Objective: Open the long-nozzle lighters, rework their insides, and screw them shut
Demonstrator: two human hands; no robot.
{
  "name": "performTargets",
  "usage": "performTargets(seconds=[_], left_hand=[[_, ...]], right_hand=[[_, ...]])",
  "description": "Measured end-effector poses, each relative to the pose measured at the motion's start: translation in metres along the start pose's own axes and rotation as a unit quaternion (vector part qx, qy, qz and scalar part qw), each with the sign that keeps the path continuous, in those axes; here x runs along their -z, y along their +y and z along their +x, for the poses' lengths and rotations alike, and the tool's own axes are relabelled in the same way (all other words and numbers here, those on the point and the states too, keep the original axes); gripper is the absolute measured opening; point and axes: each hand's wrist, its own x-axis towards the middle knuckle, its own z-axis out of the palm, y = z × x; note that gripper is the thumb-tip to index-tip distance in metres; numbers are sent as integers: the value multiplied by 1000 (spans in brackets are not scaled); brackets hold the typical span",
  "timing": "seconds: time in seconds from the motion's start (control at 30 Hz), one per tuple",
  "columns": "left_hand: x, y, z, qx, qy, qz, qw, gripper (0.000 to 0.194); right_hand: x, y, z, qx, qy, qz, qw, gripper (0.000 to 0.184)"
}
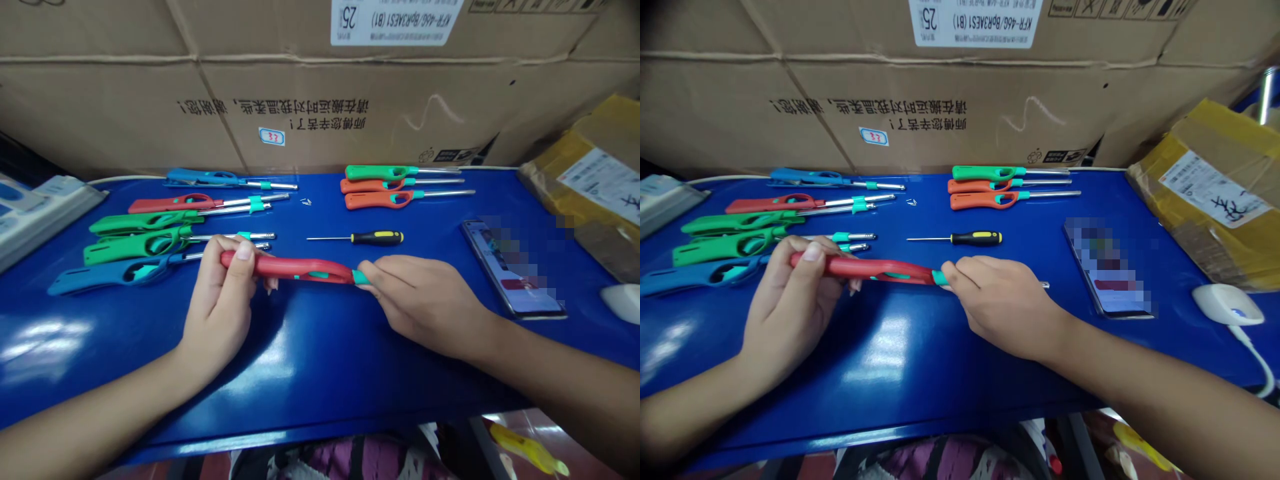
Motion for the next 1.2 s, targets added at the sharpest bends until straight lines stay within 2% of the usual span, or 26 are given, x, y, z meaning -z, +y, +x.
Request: performTargets(seconds=[0.43, 0.63, 0.7, 0.8, 0.87, 0.97, 1.07, 1.2], left_hand=[[0, 4, -3, 58, -6, 17, 998, 41], [-2, 7, -3, -7, -26, 63, 998, 32], [-3, 9, -2, -17, -33, 51, 998, 30], [-4, 13, 2, -51, -73, 16, 996, 25], [-3, 16, 4, -79, -109, 27, 991, 20], [3, 18, 6, -103, -151, 114, 976, 21], [9, 18, 8, -155, -173, 187, 954, 22], [12, 17, 10, -199, -215, 191, 937, 36]], right_hand=[[-2, -10, -5, -21, 10, -21, 1000, 27], [-6, -5, -2, -36, 13, 30, 999, 22], [-5, -1, -1, -59, -12, 59, 996, 20], [0, 9, 1, -108, -54, 110, 987, 18], [4, 14, 2, -123, -49, 129, 983, 18], [8, 20, 3, -124, -31, 143, 981, 15], [9, 23, 4, -106, -26, 156, 982, 23], [8, 23, 4, -51, 13, 144, 988, 25]])
